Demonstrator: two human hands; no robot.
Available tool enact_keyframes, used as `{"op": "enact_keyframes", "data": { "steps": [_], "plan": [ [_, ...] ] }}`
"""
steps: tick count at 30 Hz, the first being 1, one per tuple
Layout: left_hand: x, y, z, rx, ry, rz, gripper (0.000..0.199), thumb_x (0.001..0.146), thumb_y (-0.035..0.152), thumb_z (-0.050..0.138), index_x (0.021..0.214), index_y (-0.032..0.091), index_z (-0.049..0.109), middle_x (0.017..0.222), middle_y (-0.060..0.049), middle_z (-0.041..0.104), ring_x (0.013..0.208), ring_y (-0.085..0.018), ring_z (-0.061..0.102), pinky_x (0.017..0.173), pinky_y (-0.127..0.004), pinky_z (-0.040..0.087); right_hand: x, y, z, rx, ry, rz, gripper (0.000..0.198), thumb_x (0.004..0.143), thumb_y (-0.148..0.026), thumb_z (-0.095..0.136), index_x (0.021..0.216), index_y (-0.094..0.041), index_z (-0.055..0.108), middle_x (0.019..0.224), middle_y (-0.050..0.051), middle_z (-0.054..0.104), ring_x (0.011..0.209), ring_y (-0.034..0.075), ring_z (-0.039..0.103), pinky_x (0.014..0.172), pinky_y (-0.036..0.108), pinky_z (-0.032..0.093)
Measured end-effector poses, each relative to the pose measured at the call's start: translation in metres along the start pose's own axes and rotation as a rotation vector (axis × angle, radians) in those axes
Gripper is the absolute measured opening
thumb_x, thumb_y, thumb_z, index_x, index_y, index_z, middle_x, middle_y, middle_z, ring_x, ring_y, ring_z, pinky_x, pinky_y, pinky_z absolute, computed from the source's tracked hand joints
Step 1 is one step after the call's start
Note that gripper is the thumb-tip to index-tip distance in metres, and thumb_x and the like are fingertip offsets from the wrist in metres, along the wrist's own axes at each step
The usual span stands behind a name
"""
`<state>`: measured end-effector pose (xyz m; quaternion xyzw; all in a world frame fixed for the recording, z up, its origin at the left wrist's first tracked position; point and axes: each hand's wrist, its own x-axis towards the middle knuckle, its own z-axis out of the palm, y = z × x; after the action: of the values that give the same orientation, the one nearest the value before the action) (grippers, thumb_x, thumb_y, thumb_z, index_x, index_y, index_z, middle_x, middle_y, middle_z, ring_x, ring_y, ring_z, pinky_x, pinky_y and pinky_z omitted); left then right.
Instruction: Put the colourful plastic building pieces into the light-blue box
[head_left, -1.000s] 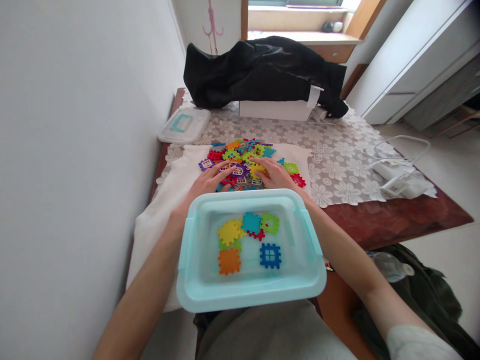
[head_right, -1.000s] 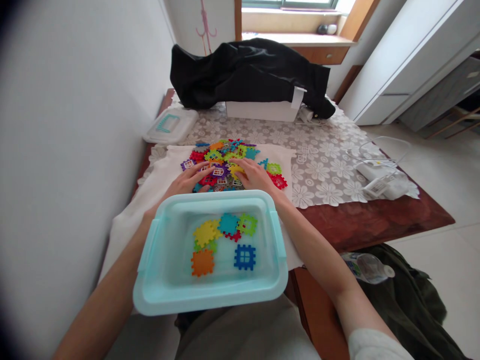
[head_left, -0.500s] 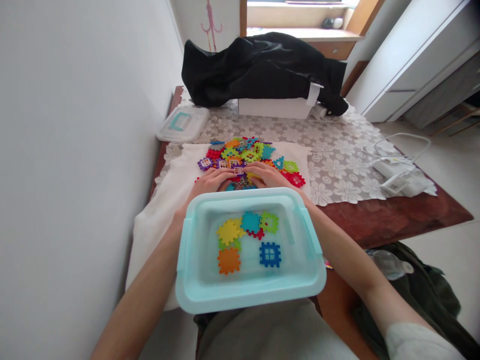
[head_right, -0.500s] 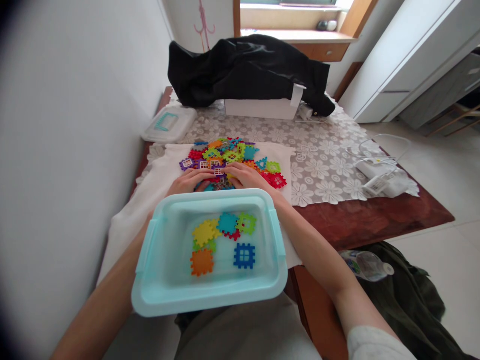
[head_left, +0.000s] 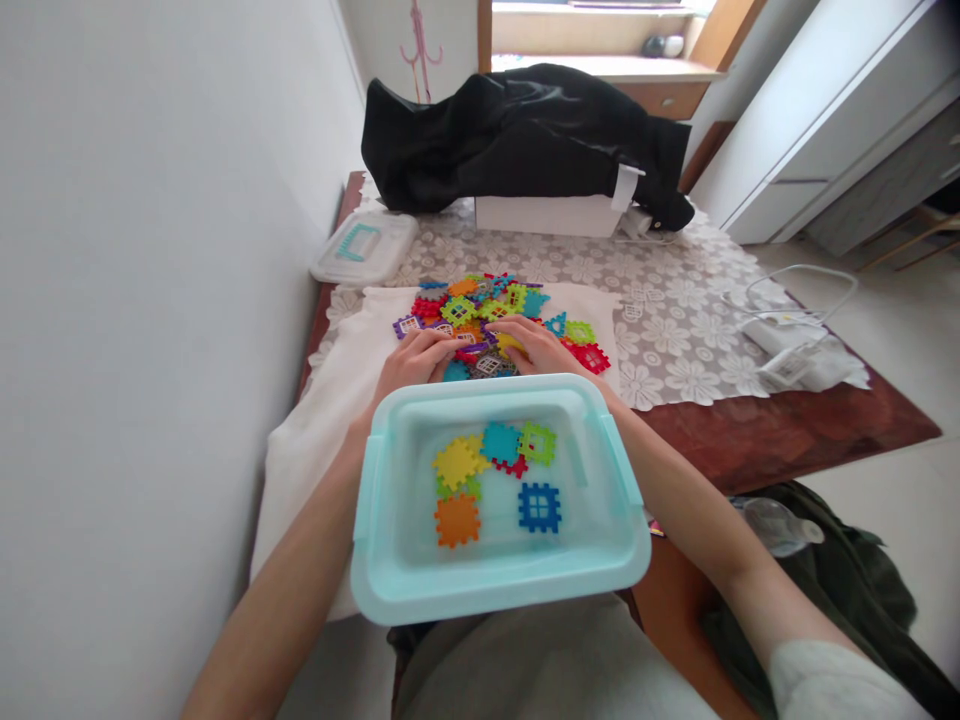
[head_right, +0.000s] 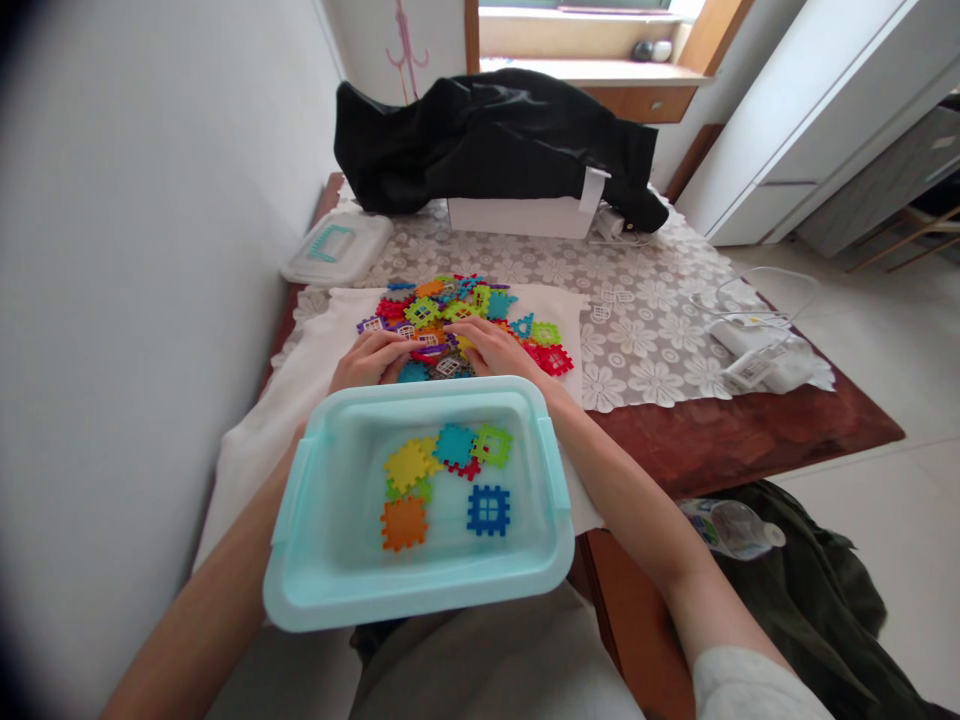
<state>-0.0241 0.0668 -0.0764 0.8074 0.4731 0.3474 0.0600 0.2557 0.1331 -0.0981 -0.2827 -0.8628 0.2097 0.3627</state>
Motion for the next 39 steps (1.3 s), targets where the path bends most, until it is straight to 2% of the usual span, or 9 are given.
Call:
{"op": "enact_keyframes", "data": {
  "steps": [5, 9, 12, 15, 20, 27, 30, 36, 39],
  "plan": [
    [0.001, 0.002, 0.0, 0.022, -0.098, -0.024, 0.029, 0.113, 0.035, 0.063, 0.134, 0.025, 0.081, 0.14, -0.01, 0.079, 0.132, -0.031, 0.072, 0.116, -0.048, 0.06, 0.002, 0.005, 0.001, 0.028, -0.042, -0.03, 0.042, 0.107, -0.015, 0.053, 0.137, -0.027, 0.08, 0.143, 0.011, 0.079, 0.132, 0.024, 0.075, 0.119, 0.043, 0.06],
    [0.001, 0.0, 0.0, 0.04, -0.152, -0.042, 0.029, 0.111, 0.037, 0.064, 0.131, 0.023, 0.08, 0.126, -0.01, 0.085, 0.123, -0.033, 0.075, 0.107, -0.05, 0.063, 0.002, 0.009, 0.004, 0.051, -0.057, -0.058, 0.036, 0.11, -0.02, 0.053, 0.128, -0.028, 0.084, 0.137, 0.009, 0.08, 0.126, 0.023, 0.077, 0.113, 0.041, 0.063],
    [0.002, 0.0, 0.0, 0.039, -0.108, -0.014, 0.027, 0.111, 0.037, 0.063, 0.124, 0.023, 0.082, 0.12, -0.01, 0.086, 0.118, -0.031, 0.076, 0.107, -0.047, 0.062, 0.001, 0.009, 0.005, 0.052, -0.033, -0.073, 0.036, 0.111, -0.02, 0.053, 0.131, -0.028, 0.082, 0.14, 0.01, 0.078, 0.128, 0.023, 0.076, 0.115, 0.04, 0.062],
    [0.002, 0.002, -0.001, 0.037, -0.012, -0.019, 0.024, 0.111, 0.037, 0.063, 0.117, 0.024, 0.083, 0.115, -0.009, 0.087, 0.111, -0.028, 0.077, 0.104, -0.044, 0.063, 0.001, 0.007, 0.004, 0.045, 0.019, -0.071, 0.04, 0.109, -0.014, 0.051, 0.136, -0.027, 0.077, 0.141, 0.011, 0.076, 0.132, 0.021, 0.074, 0.117, 0.038, 0.059],
    [0.002, 0.001, 0.002, -0.044, 0.113, -0.133, 0.027, 0.104, 0.037, 0.071, 0.124, 0.023, 0.081, 0.121, -0.008, 0.086, 0.106, -0.026, 0.078, 0.098, -0.04, 0.064, 0.001, 0.005, 0.0, 0.047, 0.008, -0.059, 0.052, 0.1, -0.004, 0.048, 0.14, -0.025, 0.073, 0.14, 0.012, 0.074, 0.129, 0.021, 0.073, 0.115, 0.038, 0.059],
    [0.007, 0.011, -0.003, -0.271, 0.199, -0.311, 0.031, 0.096, 0.043, 0.077, 0.119, 0.023, 0.079, 0.119, -0.008, 0.086, 0.086, -0.02, 0.074, 0.083, -0.036, 0.063, 0.0, 0.0, -0.003, 0.082, 0.008, 0.012, 0.064, 0.087, -0.003, 0.052, 0.143, -0.028, 0.073, 0.144, 0.009, 0.073, 0.129, 0.023, 0.072, 0.117, 0.041, 0.058],
    [0.012, 0.016, -0.008, -0.393, 0.259, -0.373, 0.036, 0.091, 0.047, 0.082, 0.116, 0.022, 0.078, 0.109, -0.006, 0.085, 0.084, -0.019, 0.074, 0.078, -0.031, 0.061, 0.002, 0.001, -0.004, 0.112, 0.063, 0.054, 0.056, 0.09, -0.009, 0.058, 0.141, -0.026, 0.073, 0.14, 0.011, 0.075, 0.132, 0.027, 0.072, 0.121, 0.047, 0.057],
    [0.018, 0.012, -0.02, -0.801, 0.367, -0.468, 0.054, 0.075, 0.057, 0.101, 0.108, 0.023, 0.076, 0.087, -0.001, 0.078, 0.07, -0.015, 0.071, 0.066, -0.026, 0.059, 0.007, 0.003, -0.009, 0.248, 0.138, 0.134, 0.035, 0.096, -0.027, 0.068, 0.13, -0.025, 0.075, 0.123, 0.009, 0.08, 0.119, 0.027, 0.075, 0.113, 0.047, 0.06],
    [0.018, 0.012, -0.031, -0.998, 0.34, -0.472, 0.054, 0.075, 0.059, 0.102, 0.107, 0.025, 0.074, 0.086, 0.0, 0.077, 0.07, -0.016, 0.072, 0.067, -0.029, 0.062, 0.008, 0.002, -0.014, 0.394, 0.156, 0.206, 0.034, 0.095, -0.043, 0.078, 0.124, -0.025, 0.075, 0.123, 0.008, 0.081, 0.118, 0.028, 0.075, 0.113, 0.046, 0.06]
  ]
}}
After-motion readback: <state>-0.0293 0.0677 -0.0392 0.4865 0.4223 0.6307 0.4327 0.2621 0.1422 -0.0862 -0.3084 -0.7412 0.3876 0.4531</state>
